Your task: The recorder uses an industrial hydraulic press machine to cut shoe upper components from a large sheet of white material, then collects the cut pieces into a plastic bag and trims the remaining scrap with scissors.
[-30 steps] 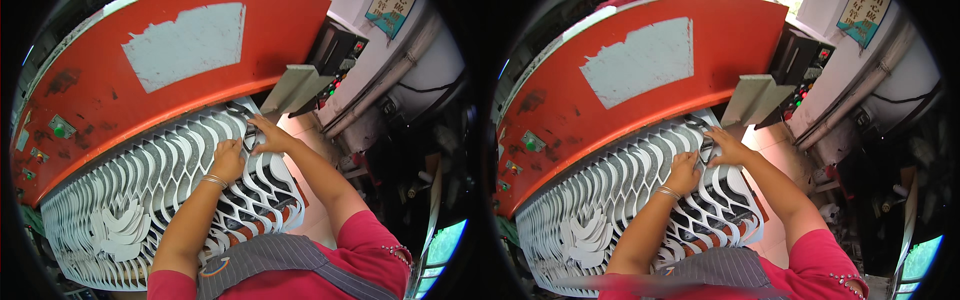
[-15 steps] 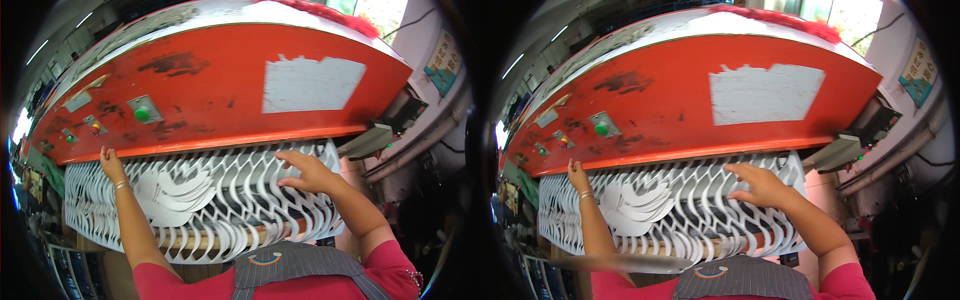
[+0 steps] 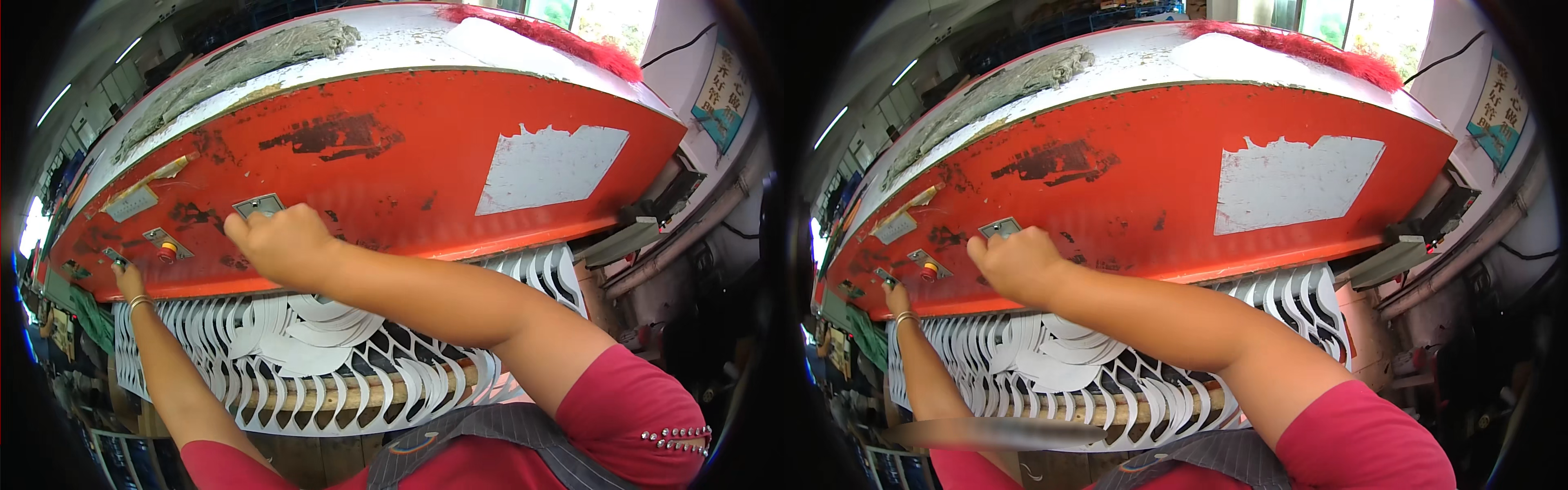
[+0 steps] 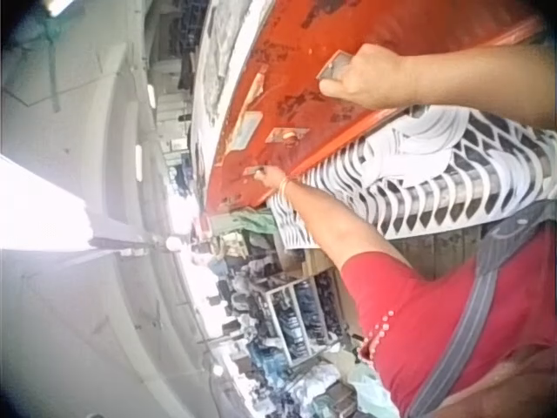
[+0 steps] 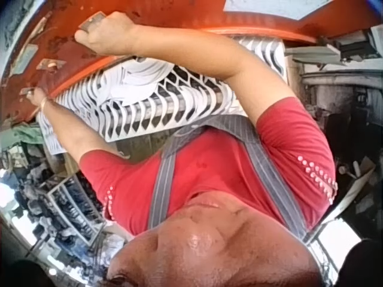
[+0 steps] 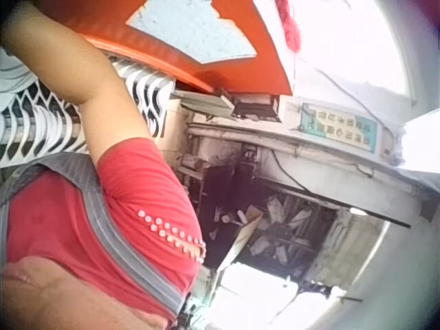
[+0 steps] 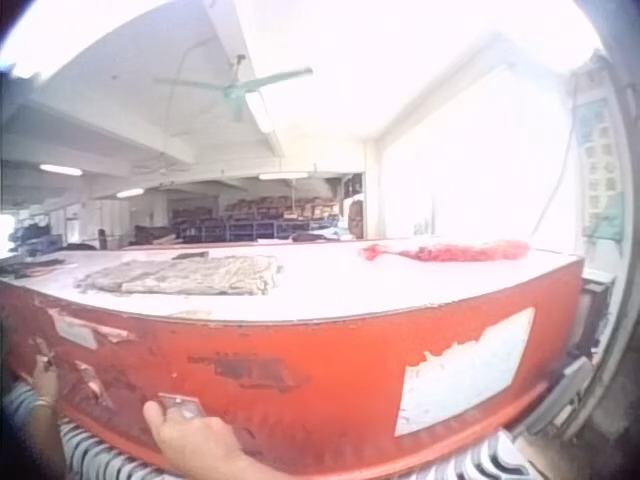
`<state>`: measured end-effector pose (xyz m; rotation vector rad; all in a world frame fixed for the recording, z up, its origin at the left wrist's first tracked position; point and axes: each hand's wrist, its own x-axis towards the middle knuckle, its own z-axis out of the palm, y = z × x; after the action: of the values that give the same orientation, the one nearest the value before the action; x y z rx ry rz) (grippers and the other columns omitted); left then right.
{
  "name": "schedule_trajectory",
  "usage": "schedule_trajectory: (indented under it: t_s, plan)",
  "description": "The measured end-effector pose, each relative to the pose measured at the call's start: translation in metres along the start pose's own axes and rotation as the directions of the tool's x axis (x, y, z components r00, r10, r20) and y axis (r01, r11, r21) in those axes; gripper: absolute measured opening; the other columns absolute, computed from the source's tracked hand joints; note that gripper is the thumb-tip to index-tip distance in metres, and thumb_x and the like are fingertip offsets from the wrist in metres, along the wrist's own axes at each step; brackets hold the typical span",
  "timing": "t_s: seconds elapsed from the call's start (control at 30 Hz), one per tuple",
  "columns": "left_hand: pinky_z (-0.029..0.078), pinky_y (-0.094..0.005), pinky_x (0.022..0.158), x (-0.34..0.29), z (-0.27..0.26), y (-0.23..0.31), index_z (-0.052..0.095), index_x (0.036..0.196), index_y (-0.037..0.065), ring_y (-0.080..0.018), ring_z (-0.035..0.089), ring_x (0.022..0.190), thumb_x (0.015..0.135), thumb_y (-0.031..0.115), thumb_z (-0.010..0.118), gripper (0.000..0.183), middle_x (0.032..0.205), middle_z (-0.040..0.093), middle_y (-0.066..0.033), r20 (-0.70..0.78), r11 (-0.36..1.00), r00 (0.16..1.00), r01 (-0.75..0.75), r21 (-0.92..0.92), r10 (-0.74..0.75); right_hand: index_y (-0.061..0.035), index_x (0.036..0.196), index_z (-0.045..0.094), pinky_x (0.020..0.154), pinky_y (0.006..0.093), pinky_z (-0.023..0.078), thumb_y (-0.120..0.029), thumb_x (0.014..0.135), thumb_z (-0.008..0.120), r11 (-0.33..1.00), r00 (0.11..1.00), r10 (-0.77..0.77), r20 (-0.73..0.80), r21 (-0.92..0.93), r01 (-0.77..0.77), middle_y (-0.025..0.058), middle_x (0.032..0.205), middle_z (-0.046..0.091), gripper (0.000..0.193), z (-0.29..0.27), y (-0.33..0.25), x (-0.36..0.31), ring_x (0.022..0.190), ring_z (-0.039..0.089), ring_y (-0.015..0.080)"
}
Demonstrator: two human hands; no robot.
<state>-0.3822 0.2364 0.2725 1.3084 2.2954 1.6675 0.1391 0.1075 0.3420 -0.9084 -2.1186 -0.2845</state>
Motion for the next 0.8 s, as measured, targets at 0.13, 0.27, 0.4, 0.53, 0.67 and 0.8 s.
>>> schedule_trajectory:
  t_s: [0.13, 0.27, 0.4, 0.53, 0.67, 0.8]
  plan:
    - [0.041, -0.0272, 0.084, -0.035, -0.038, 0.004, 0.041, 0.138, 0.002, -0.0149, 0.053, 0.094, 0.086, 0.015, 0.051, 0.055, 0.117, 0.057, -0.008, 0.343, 0.992, 0.939, 0.067, -0.106, -0.027, -0.0049, 0.089, 0.048, 0.042, 0.0417, 0.046, -0.021, 0.081, 0.061, 0.996, 0.997, 0.055, 0.049, 0.065, -0.058, 0.0099, 0.068, 0.06, 0.023, 0.002, -0.007, -0.012, 0.053, 0.062, 0.0288]
    - [0.039, -0.0325, 0.1, -0.157, -0.037, 0.021, 0.046, 0.132, -0.005, -0.026, 0.052, 0.118, 0.092, 0.013, 0.05, 0.044, 0.129, 0.053, -0.0201, 0.323, 0.963, 0.917, -0.264, 0.054, 0.233, -0.0057, 0.093, 0.049, 0.058, 0.047, 0.049, -0.025, 0.079, 0.065, 0.956, 0.949, -0.02, 0.314, 0.284, -0.074, 0.0159, 0.086, 0.06, 0.029, -0.024, -0.005, -0.057, 0.073, 0.064, 0.0354]
    - [0.043, -0.0344, 0.092, -0.388, -0.017, 0.121, 0.058, 0.117, -0.004, -0.0281, 0.058, 0.105, 0.086, 0.007, 0.053, 0.033, 0.113, 0.062, -0.0171, 0.583, 0.931, 0.729, -0.318, -0.177, 0.359, -0.0045, 0.096, 0.055, 0.066, 0.0478, 0.05, -0.029, 0.079, 0.066, 0.891, 0.788, -0.111, 0.606, 0.411, -0.191, 0.0165, 0.082, 0.062, 0.032, -0.082, -0.007, -0.138, 0.078, 0.064, 0.0365]
    - [0.044, -0.0415, 0.084, -0.556, -0.014, 0.214, 0.062, 0.095, 0.001, -0.0323, 0.058, 0.09, 0.075, 0.004, 0.057, 0.021, 0.093, 0.063, -0.0141, 0.637, 0.725, 0.381, -0.518, -0.453, 0.67, -0.0152, 0.124, 0.05, 0.069, 0.0457, 0.05, -0.03, 0.081, 0.065, 0.823, 0.704, -0.094, 0.704, 0.453, -0.343, 0.0135, 0.094, 0.065, 0.048, -0.136, -0.014, -0.236, 0.083, 0.063, 0.0359]
    - [0.044, -0.0411, 0.078, -0.644, -0.005, 0.243, 0.063, 0.091, 0.003, -0.0325, 0.058, 0.085, 0.076, 0.01, 0.063, 0.017, 0.087, 0.062, -0.0129, 0.651, 0.664, 0.275, -0.573, -0.479, 0.707, -0.0132, 0.112, 0.057, 0.068, 0.0387, 0.051, -0.029, 0.082, 0.065, 0.687, 0.568, 0.08, 0.819, 0.368, -0.626, 0.0067, 0.092, 0.066, 0.035, -0.221, -0.021, -0.322, 0.079, 0.066, 0.0262]
    - [0.047, -0.0419, 0.07, -0.705, -0.008, 0.27, 0.065, 0.093, -0.001, -0.0354, 0.059, 0.078, 0.083, 0.022, 0.063, 0.025, 0.085, 0.062, -0.0177, 0.764, 0.717, 0.307, -0.64, -0.276, 0.568, -0.0101, 0.106, 0.061, 0.069, 0.0371, 0.05, -0.03, 0.084, 0.064, 0.732, 0.706, 0.22, 0.674, 0.363, -0.576, 0.0092, 0.089, 0.067, 0.03, -0.275, -0.024, -0.418, 0.079, 0.066, 0.0267]
